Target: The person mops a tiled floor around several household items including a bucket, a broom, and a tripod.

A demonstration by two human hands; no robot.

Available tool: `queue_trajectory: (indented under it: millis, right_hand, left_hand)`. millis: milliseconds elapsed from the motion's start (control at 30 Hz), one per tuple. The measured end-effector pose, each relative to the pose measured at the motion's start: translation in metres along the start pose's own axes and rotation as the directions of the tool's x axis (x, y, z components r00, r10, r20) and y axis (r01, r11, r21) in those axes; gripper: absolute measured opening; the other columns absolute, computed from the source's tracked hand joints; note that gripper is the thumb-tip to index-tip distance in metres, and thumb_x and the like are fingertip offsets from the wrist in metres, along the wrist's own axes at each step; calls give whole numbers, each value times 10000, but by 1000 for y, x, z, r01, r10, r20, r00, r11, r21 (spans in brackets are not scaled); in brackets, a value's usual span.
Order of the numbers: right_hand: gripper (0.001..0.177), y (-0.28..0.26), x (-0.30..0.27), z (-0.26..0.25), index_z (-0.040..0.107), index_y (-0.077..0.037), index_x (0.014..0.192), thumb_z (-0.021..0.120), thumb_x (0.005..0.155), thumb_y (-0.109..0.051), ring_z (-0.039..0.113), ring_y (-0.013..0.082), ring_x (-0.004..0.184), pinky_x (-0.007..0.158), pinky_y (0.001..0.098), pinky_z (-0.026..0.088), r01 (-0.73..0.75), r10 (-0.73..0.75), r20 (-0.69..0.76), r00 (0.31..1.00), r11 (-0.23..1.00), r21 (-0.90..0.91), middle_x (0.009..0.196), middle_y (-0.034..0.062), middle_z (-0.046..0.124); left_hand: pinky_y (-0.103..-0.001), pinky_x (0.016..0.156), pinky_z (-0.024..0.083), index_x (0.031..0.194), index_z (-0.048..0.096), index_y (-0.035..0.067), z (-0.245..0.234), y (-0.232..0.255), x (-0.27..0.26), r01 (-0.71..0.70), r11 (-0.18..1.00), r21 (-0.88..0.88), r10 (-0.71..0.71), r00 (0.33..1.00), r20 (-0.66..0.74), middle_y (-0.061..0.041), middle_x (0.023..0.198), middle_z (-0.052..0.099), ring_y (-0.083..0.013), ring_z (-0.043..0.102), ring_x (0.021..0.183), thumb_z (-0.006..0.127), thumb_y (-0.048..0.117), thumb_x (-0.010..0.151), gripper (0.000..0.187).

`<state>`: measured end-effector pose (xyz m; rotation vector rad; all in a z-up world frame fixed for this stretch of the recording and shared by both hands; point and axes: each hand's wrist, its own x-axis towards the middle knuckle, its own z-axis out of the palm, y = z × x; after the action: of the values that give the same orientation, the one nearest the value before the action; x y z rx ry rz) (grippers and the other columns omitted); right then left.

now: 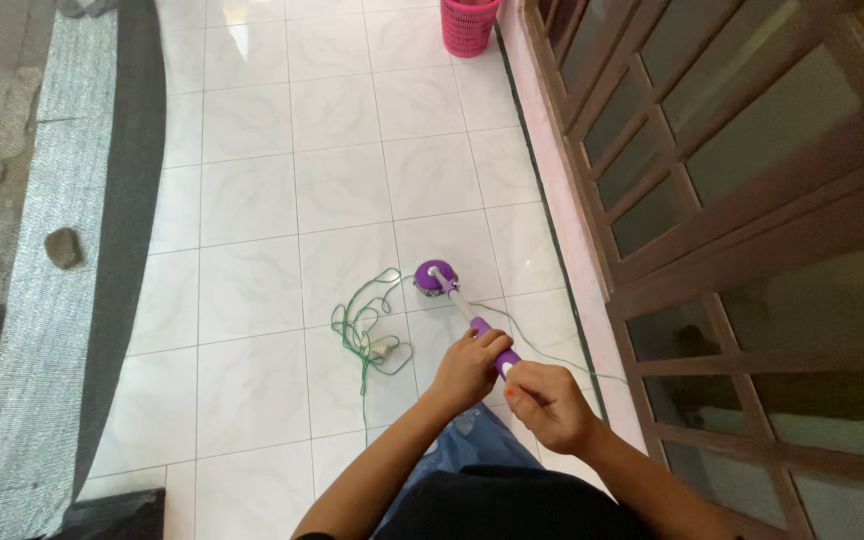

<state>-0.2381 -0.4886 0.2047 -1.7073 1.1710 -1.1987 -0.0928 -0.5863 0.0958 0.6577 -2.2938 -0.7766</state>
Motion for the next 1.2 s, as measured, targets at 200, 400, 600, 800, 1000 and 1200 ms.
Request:
queue_trajectory:
  millis: [200,400,600,800,1000,1200]
  right_hand:
    - [232,71,57,-10,609,-17,770,571,981,-103,515,90,496,465,262,401,-225,230,-49,972,971,85,636,15,571]
    - [258,156,93,-9,606,-29,767,538,998,-123,529,75,492,466,258,439,-376,389,-22,921,903,208,579,13,586]
    - [329,173,115,-17,591,-35,711,538,1005,-170,535,82,467,450,265,436,-442,452,-19,892,879,176,539,17,580]
    - [342,184,149,-32,582,-31,707,537,1015,-174,502,86,468,457,281,404,-406,413,-78,907,909,91,539,17,559]
    - [300,231,172,-21,583,6,733,609,982,-160,470,161,494,493,357,372,-332,307,-193,932,937,-111,567,111,517]
    - [283,248,180,-24,616,1,747,631,966,-177,481,153,498,489,347,386,-347,338,-138,931,937,-47,562,96,533]
  left_hand:
    - [-445,883,502,1102,634,82,15,-80,53,56,997,48,-60,996,67,-88,1108,687,-346,661,930,648,-15,798,319]
    - [-447,921,490,1117,634,91,42,-157,73,108,993,56,-114,985,132,-80,1141,678,-343,663,955,617,-28,785,354]
    - [-467,922,475,1118,619,108,46,-177,85,216,976,35,-218,946,238,-91,1142,671,-389,619,1026,636,-25,802,343]
    - [-534,1096,394,1119,621,99,52,-209,115,195,981,-22,-186,959,211,-96,1125,688,-372,640,1054,606,-12,836,305]
    - [-495,1079,421,1144,642,107,67,-257,134,253,967,27,-252,939,232,-83,1181,680,-344,658,1074,612,43,858,295]
    - [-618,1024,334,1138,657,121,60,-245,163,168,941,292,-275,886,374,-73,1214,640,-367,519,1239,757,231,746,419]
